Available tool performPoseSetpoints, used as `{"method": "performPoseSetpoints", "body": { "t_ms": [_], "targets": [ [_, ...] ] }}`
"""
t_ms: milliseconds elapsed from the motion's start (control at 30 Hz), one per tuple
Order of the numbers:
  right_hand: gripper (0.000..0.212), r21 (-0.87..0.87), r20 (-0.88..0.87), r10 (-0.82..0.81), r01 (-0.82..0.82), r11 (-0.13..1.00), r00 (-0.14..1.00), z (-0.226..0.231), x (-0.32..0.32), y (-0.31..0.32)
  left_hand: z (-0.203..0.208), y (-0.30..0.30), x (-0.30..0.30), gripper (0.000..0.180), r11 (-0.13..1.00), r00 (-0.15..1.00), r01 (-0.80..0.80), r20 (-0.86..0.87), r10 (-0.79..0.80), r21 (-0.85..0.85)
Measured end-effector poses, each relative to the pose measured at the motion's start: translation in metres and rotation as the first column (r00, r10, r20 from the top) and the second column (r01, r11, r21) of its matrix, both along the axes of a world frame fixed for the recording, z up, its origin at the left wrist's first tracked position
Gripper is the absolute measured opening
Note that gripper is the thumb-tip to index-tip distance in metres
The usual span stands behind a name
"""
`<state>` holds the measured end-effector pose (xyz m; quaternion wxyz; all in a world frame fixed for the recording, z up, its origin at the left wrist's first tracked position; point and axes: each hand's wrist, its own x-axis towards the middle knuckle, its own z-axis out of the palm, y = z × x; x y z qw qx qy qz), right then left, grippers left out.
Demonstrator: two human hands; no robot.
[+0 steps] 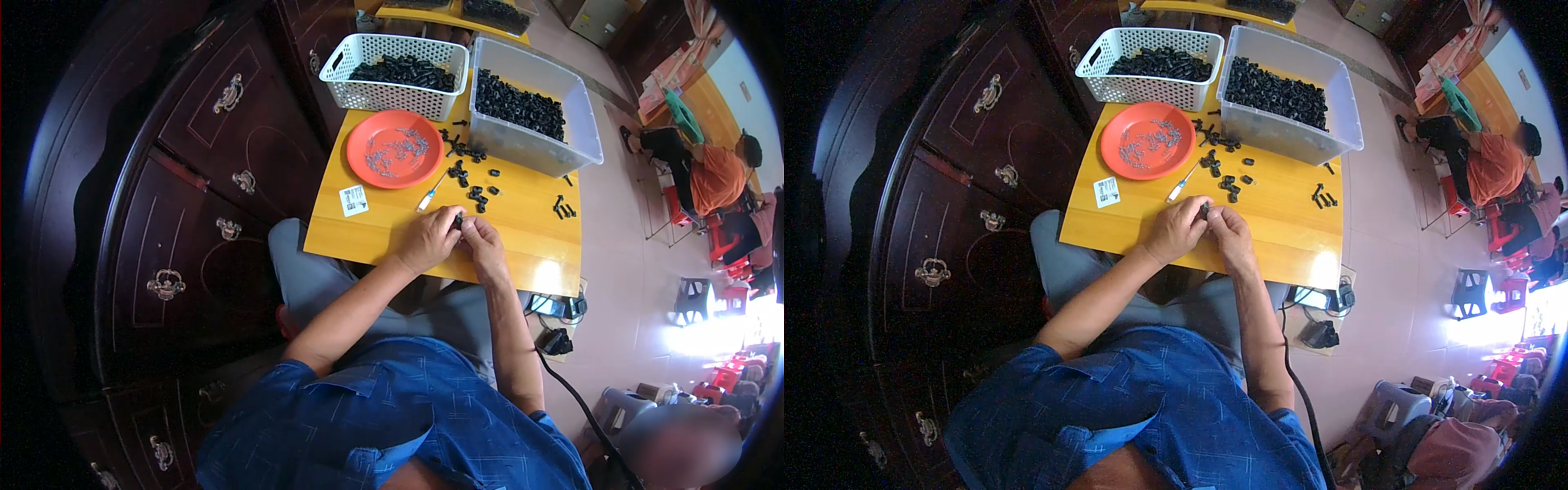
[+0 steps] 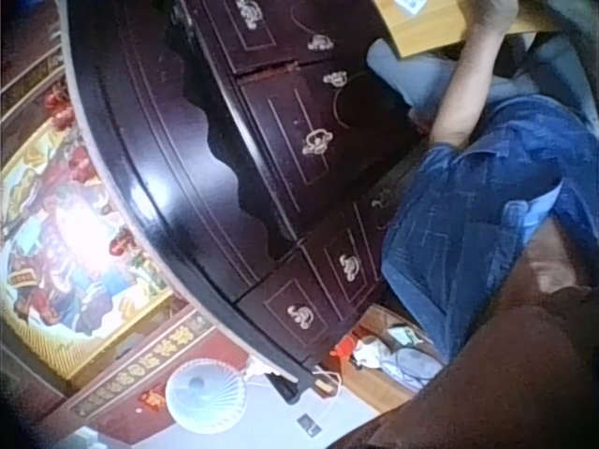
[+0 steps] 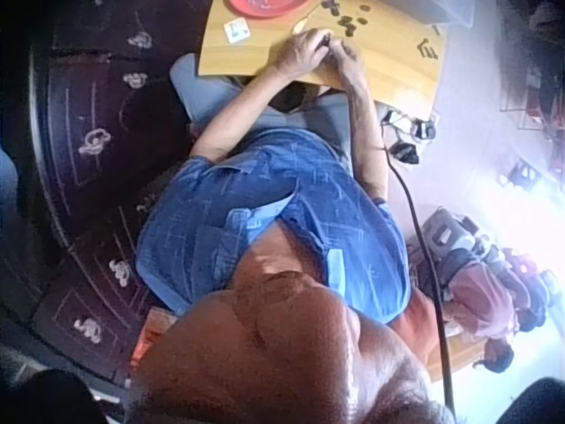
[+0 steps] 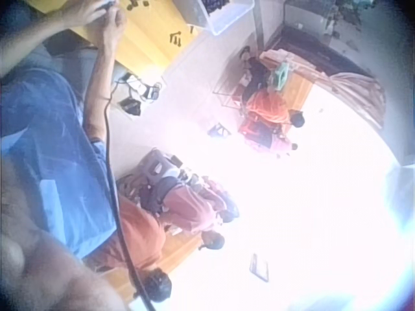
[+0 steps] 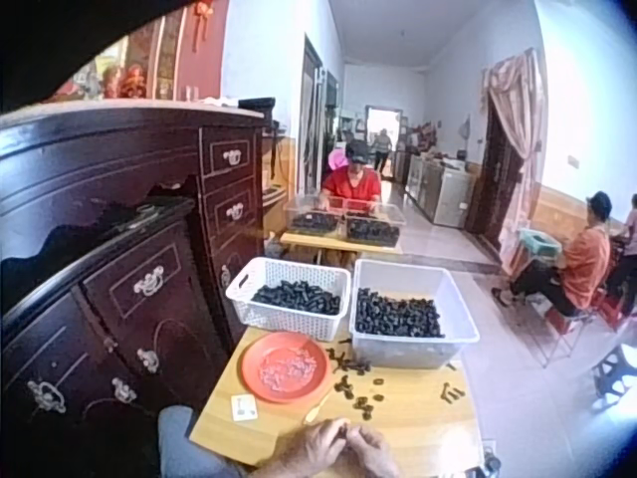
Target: The person assembles small components by picking up springs from a plate and inserting them into plastic parts by hand.
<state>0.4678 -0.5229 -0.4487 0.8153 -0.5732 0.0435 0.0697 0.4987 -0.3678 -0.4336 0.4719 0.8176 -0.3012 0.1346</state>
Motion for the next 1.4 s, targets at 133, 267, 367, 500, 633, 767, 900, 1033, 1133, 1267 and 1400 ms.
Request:
{"method": "performPoseSetpoints", "body": {
  "t_ms": [133, 267, 367, 500, 633, 767, 900, 1033, 1133, 1267, 1400],
  "targets": [
    [0.022, -0.026, 0.026, 0.012, -0.012, 1.000, 1.000, 0.000, -0.001, 0.000, -0.001, 0.000, 0.000, 0.028, 1.000, 1.000, 0.001, 0.010, -0.001, 0.016],
    [0.022, 0.013, 0.026, -0.019, 0.019, 1.000, 0.999, 0.001, -0.003, 0.002, -0.002, 0.001, 0.000, 0.028, 0.999, 1.000, -0.004, -0.007, 0.004, 0.050],
    [0.022, -0.006, 0.042, -0.017, 0.018, 1.000, 0.999, 0.002, -0.002, 0.004, 0.000, 0.002, -0.001, 0.031, 0.999, 1.000, -0.007, 0.014, 0.006, 0.035],
    [0.022, -0.011, 0.033, -0.004, 0.004, 1.000, 0.999, 0.007, -0.002, 0.003, 0.004, 0.002, 0.000, 0.035, 0.999, 0.996, 0.000, 0.091, 0.004, -0.045],
    [0.022, -0.010, 0.050, 0.003, -0.002, 1.000, 0.999, 0.011, -0.003, 0.005, 0.005, 0.003, -0.001, 0.035, 0.998, 0.996, 0.007, 0.094, -0.002, -0.060],
    [0.021, -0.044, 0.025, -0.019, 0.020, 0.999, 0.999, 0.010, -0.004, 0.004, 0.003, 0.003, 0.000, 0.035, 0.997, 0.995, 0.052, 0.085, -0.047, -0.064],
    [0.020, 0.027, -0.022, -0.035, 0.035, 0.999, 0.999, 0.006, -0.001, -0.001, 0.001, 0.002, 0.000, 0.033, 0.991, 0.994, 0.085, 0.081, -0.077, -0.100],
    [0.024, 0.183, -0.059, -0.038, 0.049, 0.982, 0.998, 0.005, -0.003, -0.005, -0.001, 0.002, -0.003, 0.029, 0.992, 0.997, 0.073, 0.022, -0.071, -0.101],
    [0.029, 0.203, -0.029, -0.033, 0.038, 0.979, 0.999, 0.005, -0.005, -0.004, -0.001, 0.003, -0.001, 0.026, 0.989, 0.996, 0.058, -0.061, -0.067, -0.135],
    [0.031, 0.167, -0.039, -0.029, 0.035, 0.985, 0.999, 0.004, -0.003, -0.004, -0.001, 0.003, 0.000, 0.026, 0.989, 0.997, 0.052, -0.052, -0.060, -0.137],
    [0.034, 0.157, -0.053, -0.038, 0.046, 0.987, 0.998, 0.004, -0.003, -0.005, 0.003, 0.005, -0.001, 0.028, 0.989, 0.998, 0.041, -0.044, -0.048, -0.140]
  ]
}}
